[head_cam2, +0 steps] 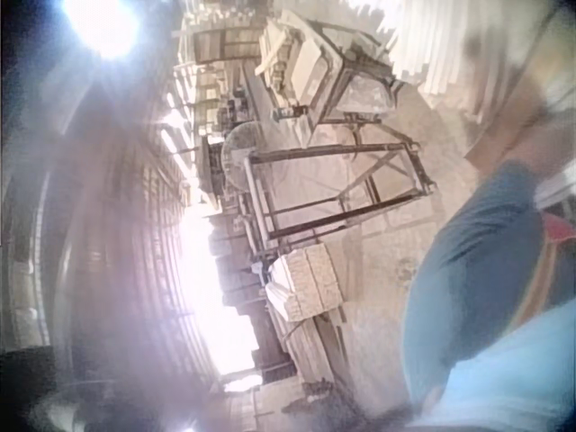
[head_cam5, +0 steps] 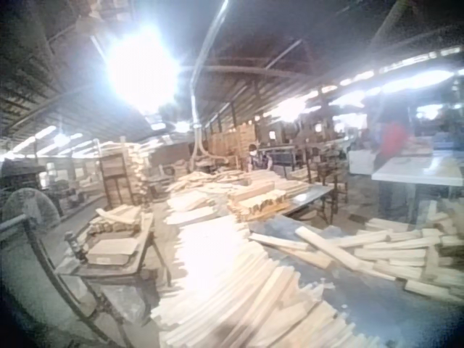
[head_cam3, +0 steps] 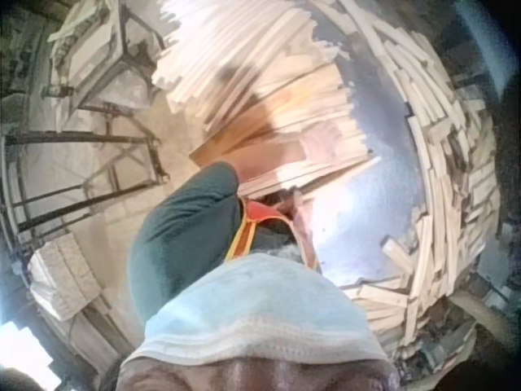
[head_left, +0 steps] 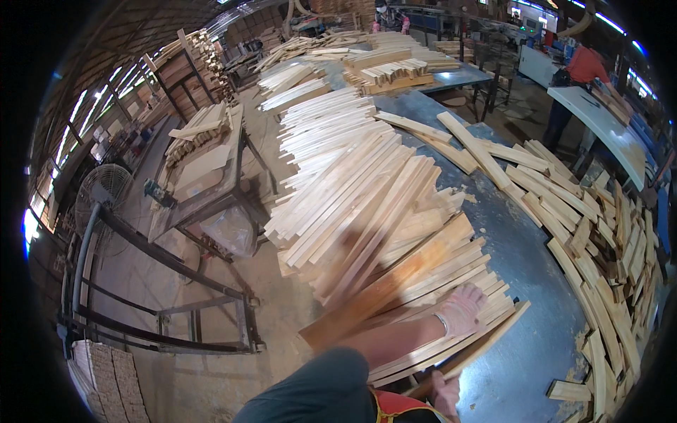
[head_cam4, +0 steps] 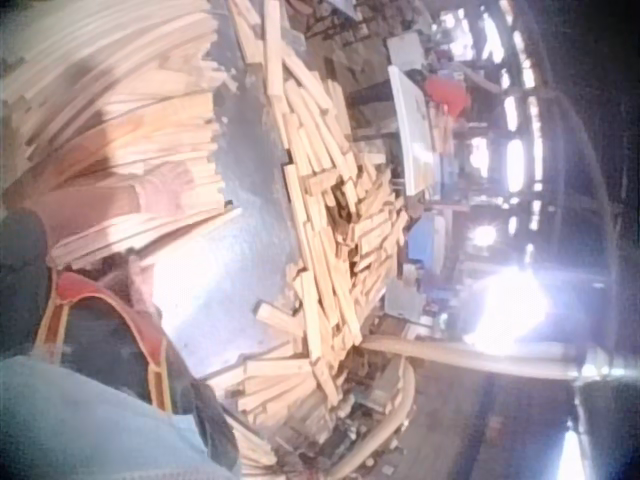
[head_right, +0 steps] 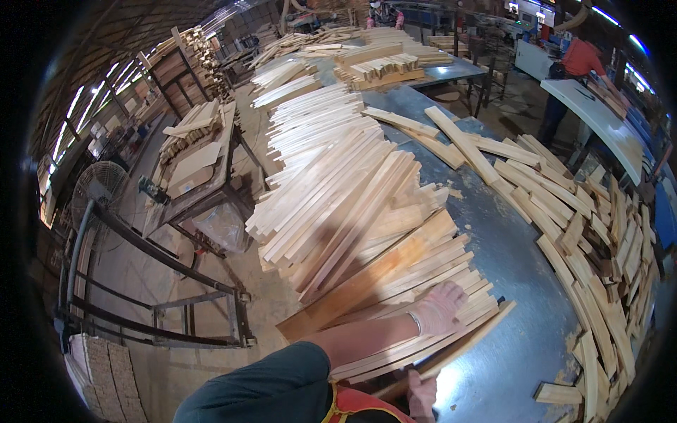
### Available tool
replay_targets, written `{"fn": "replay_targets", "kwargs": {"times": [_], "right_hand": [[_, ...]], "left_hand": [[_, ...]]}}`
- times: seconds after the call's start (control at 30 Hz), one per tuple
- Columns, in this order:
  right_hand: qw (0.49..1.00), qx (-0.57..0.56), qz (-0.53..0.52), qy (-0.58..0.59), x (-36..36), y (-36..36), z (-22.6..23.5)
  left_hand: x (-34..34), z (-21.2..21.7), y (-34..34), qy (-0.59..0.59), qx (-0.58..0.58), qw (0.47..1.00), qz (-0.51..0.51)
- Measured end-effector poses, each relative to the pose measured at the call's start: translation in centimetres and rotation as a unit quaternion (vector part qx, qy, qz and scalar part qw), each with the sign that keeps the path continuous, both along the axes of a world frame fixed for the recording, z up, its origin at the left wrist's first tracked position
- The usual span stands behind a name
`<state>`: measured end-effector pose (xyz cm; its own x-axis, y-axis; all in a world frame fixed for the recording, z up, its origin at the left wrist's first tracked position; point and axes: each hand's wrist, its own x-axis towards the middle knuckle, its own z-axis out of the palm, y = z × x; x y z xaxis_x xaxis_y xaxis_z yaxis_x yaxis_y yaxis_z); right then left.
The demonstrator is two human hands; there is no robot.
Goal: The person sorts and stacks light-colored wooden planks on a metal table in a workshop. They pick up individual planks from a scattered pile, align them, and place them into a neat stack, repeating this process continuously.
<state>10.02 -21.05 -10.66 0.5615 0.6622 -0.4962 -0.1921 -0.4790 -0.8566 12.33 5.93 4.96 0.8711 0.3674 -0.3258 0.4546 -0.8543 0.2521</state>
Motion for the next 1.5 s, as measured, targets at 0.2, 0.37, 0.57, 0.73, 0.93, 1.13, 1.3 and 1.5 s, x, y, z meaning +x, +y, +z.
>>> {"fn": "replay_targets", "kwargs": {"times": [0.2,0.37,0.57,0.73,0.93,1.13,1.3,1.5], "right_hand": [[0.934,-0.081,0.344,0.058,4.7,4.8,4.6],[0.905,0.011,0.404,0.133,16.7,3.4,7.0],[0.983,-0.047,0.173,-0.044,40.6,10.8,15.3],[0.895,-0.051,-0.025,-0.443,55.1,17.5,13.7],[0.833,-0.202,-0.086,-0.507,65.2,23.5,4.1],[0.826,-0.248,0.031,-0.505,61.5,20.2,9.1],[0.815,-0.152,0.072,-0.555,55.7,0.5,8.8],[0.948,-0.06,-0.153,-0.273,32.1,-14.0,1.2]], "left_hand": [[3.4,-0.6,-3.4,-0.024,-0.001,0.999,-0.047],[3.8,-3.3,-3.8,-0.027,-0.007,0.999,-0.017],[5.4,-5.9,-1.8,-0.157,0.052,0.984,-0.064],[5.3,-5.7,-3.5,-0.186,0.06,0.979,-0.057],[5.8,-4.6,-1.3,-0.195,0.021,0.978,-0.078],[3.7,-6.6,-3.4,-0.219,0.027,0.974,-0.055],[3.9,-6.4,-3.9,-0.182,0.033,0.982,-0.04],[3.9,-6.1,-4.1,-0.108,0.036,0.993,-0.025]]}}
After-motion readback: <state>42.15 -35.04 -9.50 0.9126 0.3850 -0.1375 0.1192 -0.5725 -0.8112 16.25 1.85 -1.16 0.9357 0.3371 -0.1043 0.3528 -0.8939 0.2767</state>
